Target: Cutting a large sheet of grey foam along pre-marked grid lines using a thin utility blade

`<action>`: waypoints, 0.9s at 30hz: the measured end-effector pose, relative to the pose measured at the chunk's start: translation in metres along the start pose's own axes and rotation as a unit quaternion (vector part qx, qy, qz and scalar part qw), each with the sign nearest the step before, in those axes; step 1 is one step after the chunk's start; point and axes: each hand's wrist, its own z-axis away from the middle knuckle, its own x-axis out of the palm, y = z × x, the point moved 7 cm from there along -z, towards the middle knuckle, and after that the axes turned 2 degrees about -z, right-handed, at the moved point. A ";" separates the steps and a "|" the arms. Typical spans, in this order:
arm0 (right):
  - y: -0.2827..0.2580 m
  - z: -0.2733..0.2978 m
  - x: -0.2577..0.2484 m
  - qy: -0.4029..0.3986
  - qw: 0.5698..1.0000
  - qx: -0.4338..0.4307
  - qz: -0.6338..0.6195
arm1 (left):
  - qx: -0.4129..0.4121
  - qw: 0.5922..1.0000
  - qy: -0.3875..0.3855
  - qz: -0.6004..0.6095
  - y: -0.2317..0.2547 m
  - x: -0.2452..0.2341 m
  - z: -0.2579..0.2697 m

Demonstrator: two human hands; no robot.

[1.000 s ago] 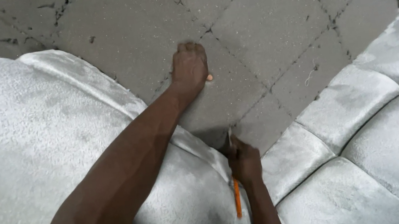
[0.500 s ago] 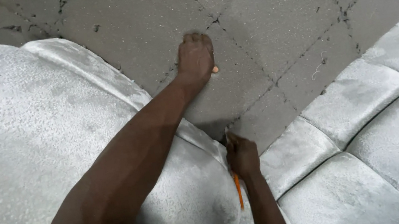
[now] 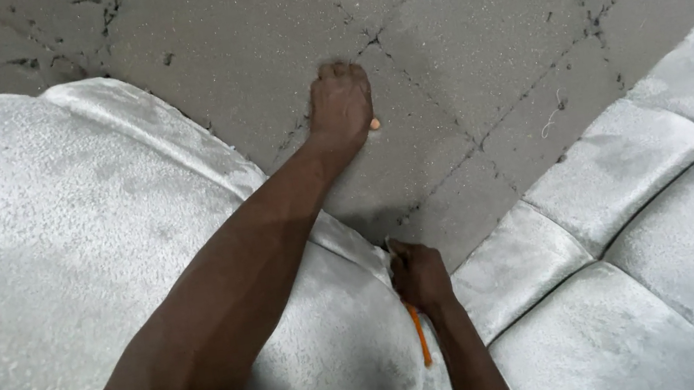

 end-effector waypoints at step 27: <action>0.005 -0.045 0.030 -0.040 0.982 0.147 -0.113 | -0.075 0.995 -0.061 -0.039 0.005 0.016 0.009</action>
